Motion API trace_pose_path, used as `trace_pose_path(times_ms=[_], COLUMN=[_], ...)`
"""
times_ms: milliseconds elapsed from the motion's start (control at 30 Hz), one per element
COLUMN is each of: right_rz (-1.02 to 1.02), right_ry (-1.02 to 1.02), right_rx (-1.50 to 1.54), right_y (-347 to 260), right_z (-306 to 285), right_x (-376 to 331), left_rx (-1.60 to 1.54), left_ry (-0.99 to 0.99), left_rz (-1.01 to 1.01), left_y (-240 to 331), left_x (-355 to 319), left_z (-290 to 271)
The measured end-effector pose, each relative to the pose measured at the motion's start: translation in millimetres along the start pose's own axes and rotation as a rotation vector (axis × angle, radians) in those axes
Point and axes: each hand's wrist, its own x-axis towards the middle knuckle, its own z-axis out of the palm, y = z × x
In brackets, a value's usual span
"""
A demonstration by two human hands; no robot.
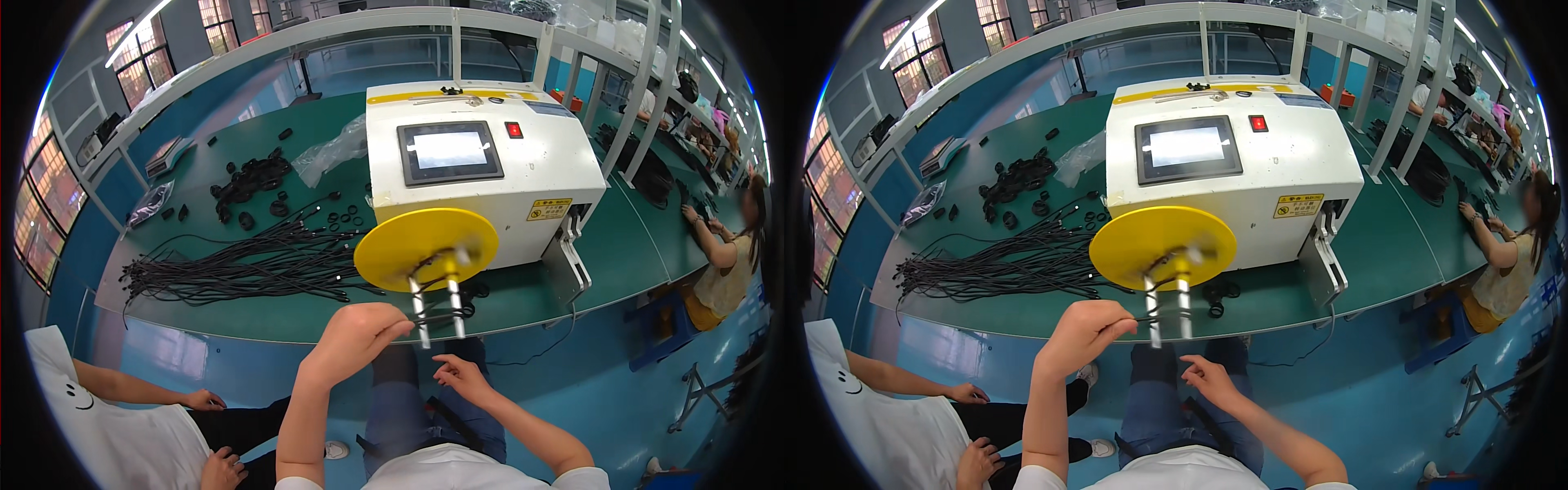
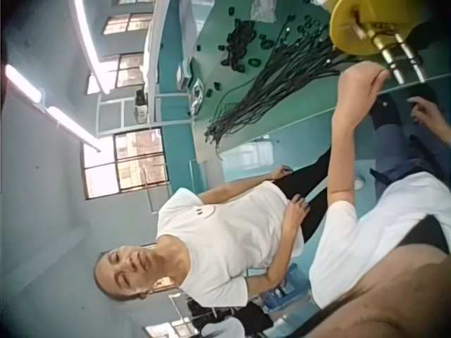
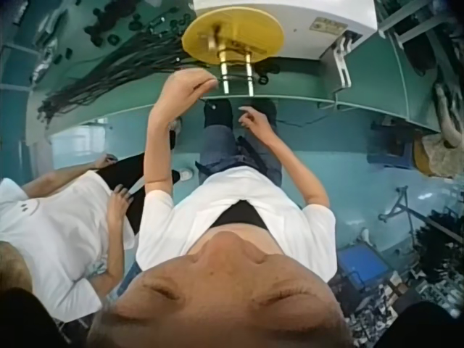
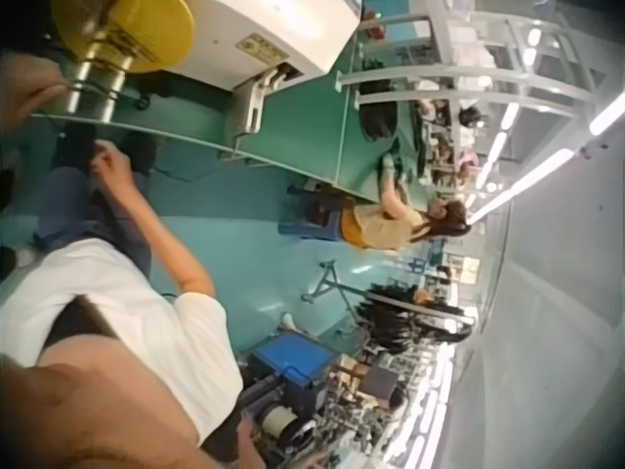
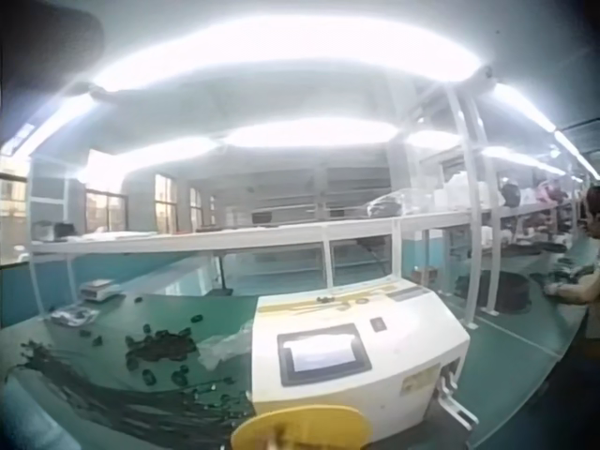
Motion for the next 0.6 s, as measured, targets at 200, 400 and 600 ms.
trace_pose_path(times_ms=[200,400,600], right_rz=[0.021,0.016,0.009], right_ry=[0.003,0.004,0.017], right_rx=[-0.003,-0.006,0.005], right_y=[1,0,5], right_z=[-2,-2,-3], right_x=[-2,-2,-3], left_rx=[-0.002,0.146,0.226], left_ry=[0.016,-0.008,-0.027], left_rz=[0.025,0.062,0.043], left_y=[3,18,29], left_x=[-1,8,3], left_z=[8,21,17])
